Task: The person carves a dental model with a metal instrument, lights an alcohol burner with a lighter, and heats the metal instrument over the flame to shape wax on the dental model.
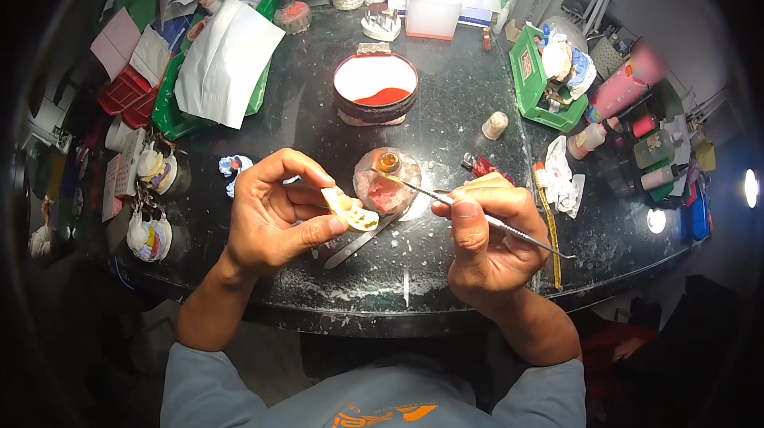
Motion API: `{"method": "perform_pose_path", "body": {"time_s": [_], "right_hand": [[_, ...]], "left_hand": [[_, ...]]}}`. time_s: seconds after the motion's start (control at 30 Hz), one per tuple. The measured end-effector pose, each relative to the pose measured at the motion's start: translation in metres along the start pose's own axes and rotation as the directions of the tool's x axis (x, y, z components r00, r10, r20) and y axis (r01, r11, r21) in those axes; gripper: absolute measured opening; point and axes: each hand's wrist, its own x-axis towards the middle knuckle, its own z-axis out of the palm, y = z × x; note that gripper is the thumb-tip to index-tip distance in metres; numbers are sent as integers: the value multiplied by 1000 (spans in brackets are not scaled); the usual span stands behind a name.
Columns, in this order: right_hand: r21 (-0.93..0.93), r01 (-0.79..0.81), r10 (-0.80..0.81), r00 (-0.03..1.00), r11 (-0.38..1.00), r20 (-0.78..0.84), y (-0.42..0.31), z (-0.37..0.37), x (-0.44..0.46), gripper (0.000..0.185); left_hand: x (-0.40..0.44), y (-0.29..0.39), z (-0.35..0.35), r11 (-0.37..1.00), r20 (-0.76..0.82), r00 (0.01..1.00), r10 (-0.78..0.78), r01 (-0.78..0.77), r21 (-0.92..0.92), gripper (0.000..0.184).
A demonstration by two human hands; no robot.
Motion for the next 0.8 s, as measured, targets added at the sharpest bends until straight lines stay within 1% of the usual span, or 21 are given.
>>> {"method": "perform_pose_path", "body": {"time_s": [0.1, 0.13, 0.23, 0.27, 0.47, 0.67, 0.8], "right_hand": [[14, 54, -55, 992, 998, 115, -1, -3, 1, 6], [3, 107, -107, 983, 994, 149, 1, -5, 0, 8], [-44, 187, -174, 961, 981, 214, 0, -6, 0, 11], [-43, 211, -197, 956, 976, 219, 1, -6, 0, 13], [-62, 247, -226, 944, 967, 241, 2, -5, 1, 15], [-58, 222, -201, 946, 973, 253, 0, -5, 1, 15], [-65, 241, -218, 944, 968, 247, 2, -5, 0, 16]], "left_hand": [[0, 0, 0, 1000, 1, 1000, -7, 7, -4, 32], [0, 0, 0, 1000, 3, 1000, -9, 9, -6, 32], [0, 1, -3, 999, 64, 997, -33, 31, 41, 34], [0, 1, -4, 999, 63, 997, -35, 33, 36, 34], [-1, 2, -3, 999, 59, 998, -29, 27, 29, 34], [-1, 2, -3, 999, 56, 998, -29, 28, 27, 34], [-1, 2, -3, 999, 56, 998, -31, 30, 22, 34]]}}
